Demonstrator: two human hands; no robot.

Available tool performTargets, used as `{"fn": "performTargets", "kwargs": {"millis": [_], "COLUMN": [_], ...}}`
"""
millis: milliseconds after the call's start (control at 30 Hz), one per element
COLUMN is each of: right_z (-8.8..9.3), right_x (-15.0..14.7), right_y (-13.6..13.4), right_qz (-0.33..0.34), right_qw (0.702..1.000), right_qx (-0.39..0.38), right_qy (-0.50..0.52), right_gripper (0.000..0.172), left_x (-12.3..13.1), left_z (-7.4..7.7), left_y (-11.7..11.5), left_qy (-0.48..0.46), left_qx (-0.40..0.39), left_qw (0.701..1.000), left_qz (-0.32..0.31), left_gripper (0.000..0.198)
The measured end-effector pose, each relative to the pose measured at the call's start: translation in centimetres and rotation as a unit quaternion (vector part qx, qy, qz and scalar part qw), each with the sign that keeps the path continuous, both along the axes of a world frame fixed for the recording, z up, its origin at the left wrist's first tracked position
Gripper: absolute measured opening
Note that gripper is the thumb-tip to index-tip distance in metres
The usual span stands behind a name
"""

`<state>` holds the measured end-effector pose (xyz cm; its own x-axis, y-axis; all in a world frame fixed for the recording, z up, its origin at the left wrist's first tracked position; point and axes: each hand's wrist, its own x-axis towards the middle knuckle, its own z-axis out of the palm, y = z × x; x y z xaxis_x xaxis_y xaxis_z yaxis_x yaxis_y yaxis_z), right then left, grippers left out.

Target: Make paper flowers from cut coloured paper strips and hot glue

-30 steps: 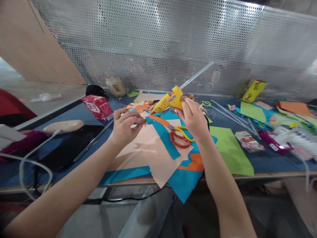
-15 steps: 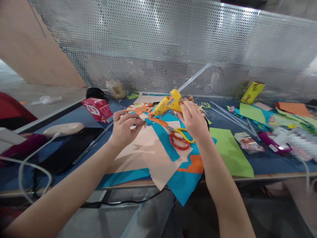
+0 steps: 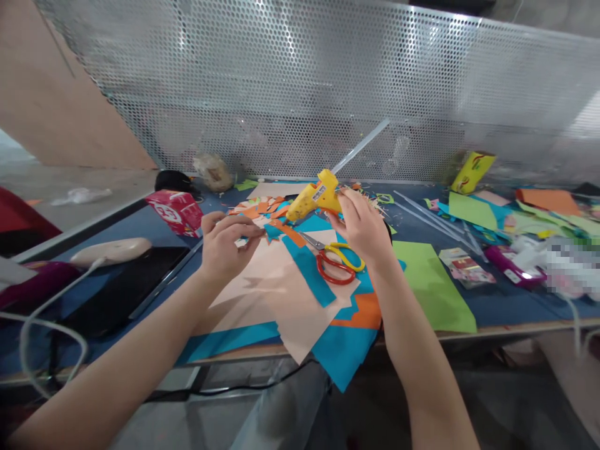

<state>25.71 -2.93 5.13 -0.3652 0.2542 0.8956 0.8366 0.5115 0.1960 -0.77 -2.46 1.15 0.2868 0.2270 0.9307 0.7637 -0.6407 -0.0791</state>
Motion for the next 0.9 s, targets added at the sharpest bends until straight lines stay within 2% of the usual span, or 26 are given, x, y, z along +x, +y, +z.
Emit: {"fn": "performTargets", "kwargs": {"millis": [133, 200, 267, 333, 400, 500, 567, 600, 633, 667, 700, 733, 767, 800, 833, 867, 900], "right_z": [0.0, -0.2, -0.6, -1.2, -1.9, -2.9, -3.2, -3.2, -3.2, -3.0, -2.8, -2.5, -2.3, -2.1, -2.0, -1.9, -1.9], "right_x": [0.1, 0.3, 0.7, 1.2, 1.7, 2.1, 1.9, 1.7, 1.3, 0.8, 0.2, -0.5, -1.3, -2.2, -3.0, -3.8, -4.5], "right_y": [0.2, 0.6, 1.3, 2.1, 2.9, 3.5, 3.6, 3.5, 3.4, 3.1, 2.7, 2.2, 1.7, 1.1, 0.5, 0.0, -0.5], "right_qz": [0.015, 0.001, -0.044, -0.114, -0.164, -0.236, -0.298, -0.314, -0.303, -0.260, -0.187, -0.084, 0.024, 0.112, 0.172, 0.204, 0.207], "right_qw": [0.998, 0.994, 0.981, 0.951, 0.916, 0.858, 0.824, 0.825, 0.844, 0.874, 0.906, 0.927, 0.926, 0.907, 0.881, 0.860, 0.848], "right_qx": [-0.039, -0.058, -0.101, -0.178, -0.271, -0.405, -0.445, -0.433, -0.405, -0.369, -0.335, -0.320, -0.332, -0.358, -0.387, -0.410, -0.427], "right_qy": [0.051, 0.093, 0.159, 0.224, 0.244, 0.210, 0.187, 0.182, 0.180, 0.179, 0.178, 0.177, 0.179, 0.193, 0.211, 0.225, 0.237], "right_gripper": [0.033, 0.032, 0.028, 0.024, 0.024, 0.023, 0.025, 0.029, 0.032, 0.034, 0.037, 0.039, 0.041, 0.043, 0.045, 0.047, 0.045], "left_x": [0.0, 0.2, 0.5, 0.9, 1.4, 1.8, 1.9, 1.9, 1.9, 2.0, 2.1, 2.2, 2.4, 2.5, 2.7, 2.8, 2.9], "left_z": [-0.4, -0.6, -0.7, -0.5, -0.3, -0.1, -0.1, -0.2, -0.3, -0.3, -0.4, -0.3, -0.3, -0.2, -0.1, -0.1, 0.0], "left_y": [0.3, 0.4, 0.3, 0.3, 0.2, 0.5, 0.8, 0.9, 0.9, 0.9, 0.8, 0.7, 0.6, 0.4, 0.3, 0.1, -0.1], "left_qy": [-0.072, -0.127, -0.185, -0.248, -0.317, -0.414, -0.458, -0.474, -0.487, -0.496, -0.501, -0.503, -0.502, -0.497, -0.489, -0.477, -0.462], "left_qx": [-0.067, -0.103, -0.129, -0.155, -0.189, -0.261, -0.310, -0.330, -0.345, -0.355, -0.361, -0.363, -0.361, -0.357, -0.352, -0.345, -0.337], "left_qw": [0.995, 0.987, 0.974, 0.955, 0.922, 0.850, 0.799, 0.776, 0.757, 0.743, 0.734, 0.729, 0.729, 0.732, 0.739, 0.749, 0.763], "left_qz": [-0.001, 0.001, -0.013, -0.057, -0.117, -0.197, -0.238, -0.254, -0.266, -0.275, -0.282, -0.288, -0.293, -0.298, -0.302, -0.304, -0.303], "left_gripper": [0.009, 0.010, 0.017, 0.027, 0.038, 0.046, 0.045, 0.043, 0.042, 0.042, 0.041, 0.041, 0.040, 0.040, 0.040, 0.039, 0.039]}}
